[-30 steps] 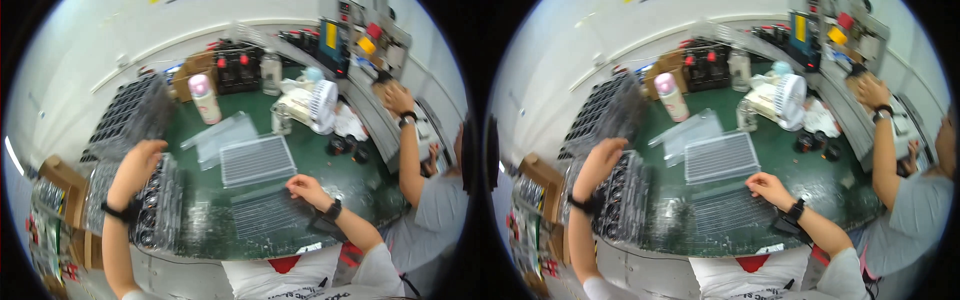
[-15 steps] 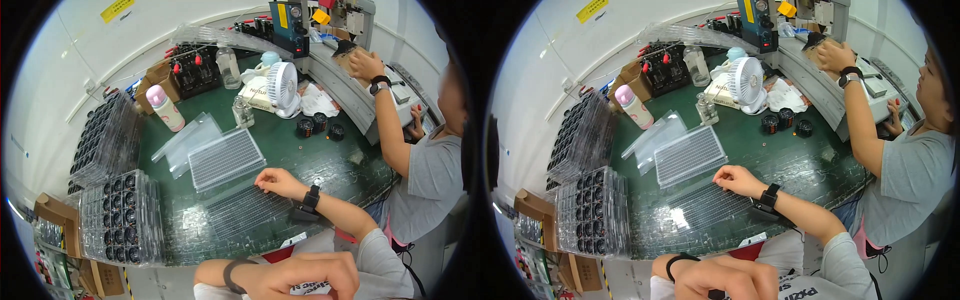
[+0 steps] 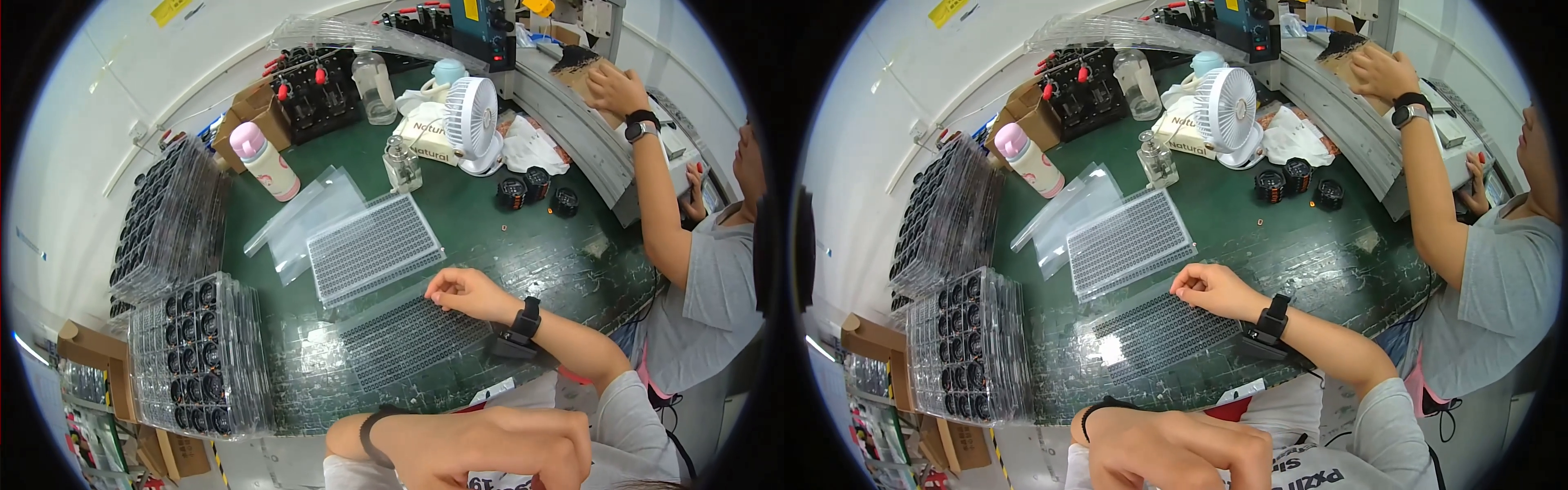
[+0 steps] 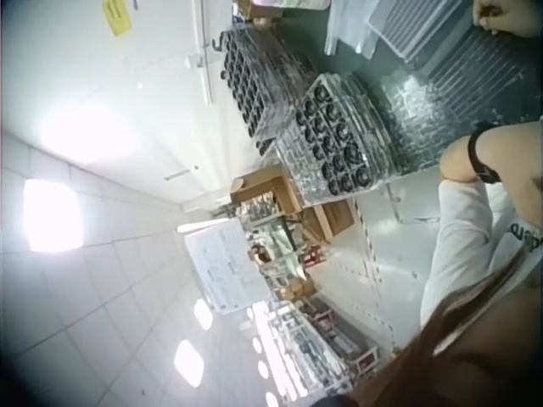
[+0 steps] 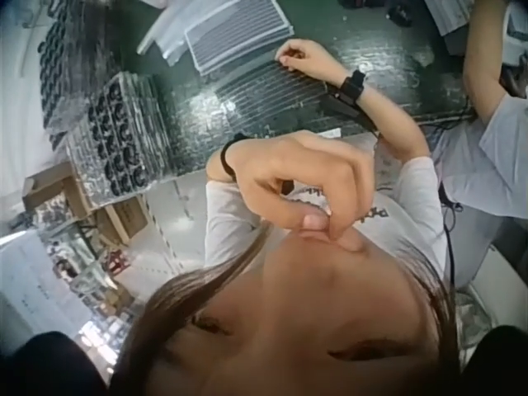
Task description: The person picks up a watch case, inserts a small orange component into its side by hand, and then places the case into a plastic tray. This process is repeated with another watch case.
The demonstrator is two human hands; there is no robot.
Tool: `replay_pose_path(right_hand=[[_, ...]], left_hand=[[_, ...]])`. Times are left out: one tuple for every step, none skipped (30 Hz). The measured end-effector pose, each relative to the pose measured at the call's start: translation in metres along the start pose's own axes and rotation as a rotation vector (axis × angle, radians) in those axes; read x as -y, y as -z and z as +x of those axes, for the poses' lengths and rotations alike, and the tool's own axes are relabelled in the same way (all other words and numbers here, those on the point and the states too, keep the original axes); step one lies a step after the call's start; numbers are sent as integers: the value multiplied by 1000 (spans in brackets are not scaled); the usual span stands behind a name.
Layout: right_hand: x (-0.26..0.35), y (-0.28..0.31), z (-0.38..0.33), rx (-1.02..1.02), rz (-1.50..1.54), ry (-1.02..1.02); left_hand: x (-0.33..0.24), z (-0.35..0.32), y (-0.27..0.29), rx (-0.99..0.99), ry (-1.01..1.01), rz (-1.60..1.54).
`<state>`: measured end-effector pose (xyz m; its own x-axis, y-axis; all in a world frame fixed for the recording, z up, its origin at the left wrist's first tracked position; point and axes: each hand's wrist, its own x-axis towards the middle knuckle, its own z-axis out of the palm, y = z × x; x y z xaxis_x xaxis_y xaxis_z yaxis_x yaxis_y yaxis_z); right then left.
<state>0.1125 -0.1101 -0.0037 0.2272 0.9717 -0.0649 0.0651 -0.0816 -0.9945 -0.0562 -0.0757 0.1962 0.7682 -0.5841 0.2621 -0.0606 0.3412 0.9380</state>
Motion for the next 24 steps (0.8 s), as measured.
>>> replay_pose_path(right_hand=[[1,0,-1,-7,-27,11],[0,0,-1,-14,-30,6],[0,0,0,-3,-19,10],[0,0,1,7,-9,13],[0,-1,1,0,-12,10],[1,-2,0,-3,-22,5],[2,-2,1,-7,-31,-1],[2,-2,2,-14,-35,-3],[0,-2,3,-7,-14,4],[-1,-2,3,0,8,12],[-1,-2,3,-5,7,11],[-2,-1,3,-4,-3,5],[-2,0,3,-4,-12,0],[-1,1,3,-15,-13,2],[-1,2,2,3,-16,-7],[0,2,2,22,-19,-15],[0,2,2,6,-20,-15],[-2,2,3,16,-12,-17],[-4,1,4,26,-4,-19],[-6,0,4,30,30,-28],[-7,0,4,23,28,-28],[-8,0,4,24,27,-24],[-9,0,4,27,26,-21],[-8,0,4,22,26,-21]], left_hand=[[1,0,1,6,-2,-4],[3,-1,2,4,-32,1],[4,-2,4,2,-61,8],[6,0,7,9,-64,6],[9,2,10,-8,-266,-8],[11,4,13,-25,-468,-23],[11,4,15,-17,-471,-26],[10,3,16,-9,-468,-27],[10,3,16,-3,-463,-28],[11,4,16,2,-464,-30],[12,6,16,10,-477,-60],[13,7,17,23,-489,-90],[10,6,16,33,-486,-93],[3,3,15,40,-258,-62],[0,1,15,51,-29,-31],[2,1,14,66,-26,-33],[4,0,14,59,-33,-12],[7,1,15,48,-43,10],[9,3,17,60,-42,8],[12,6,19,51,-217,-21],[15,9,20,36,-391,-50],[19,11,20,43,-392,-53],[22,13,21,65,-424,-47],[23,14,20,86,-457,-41]])
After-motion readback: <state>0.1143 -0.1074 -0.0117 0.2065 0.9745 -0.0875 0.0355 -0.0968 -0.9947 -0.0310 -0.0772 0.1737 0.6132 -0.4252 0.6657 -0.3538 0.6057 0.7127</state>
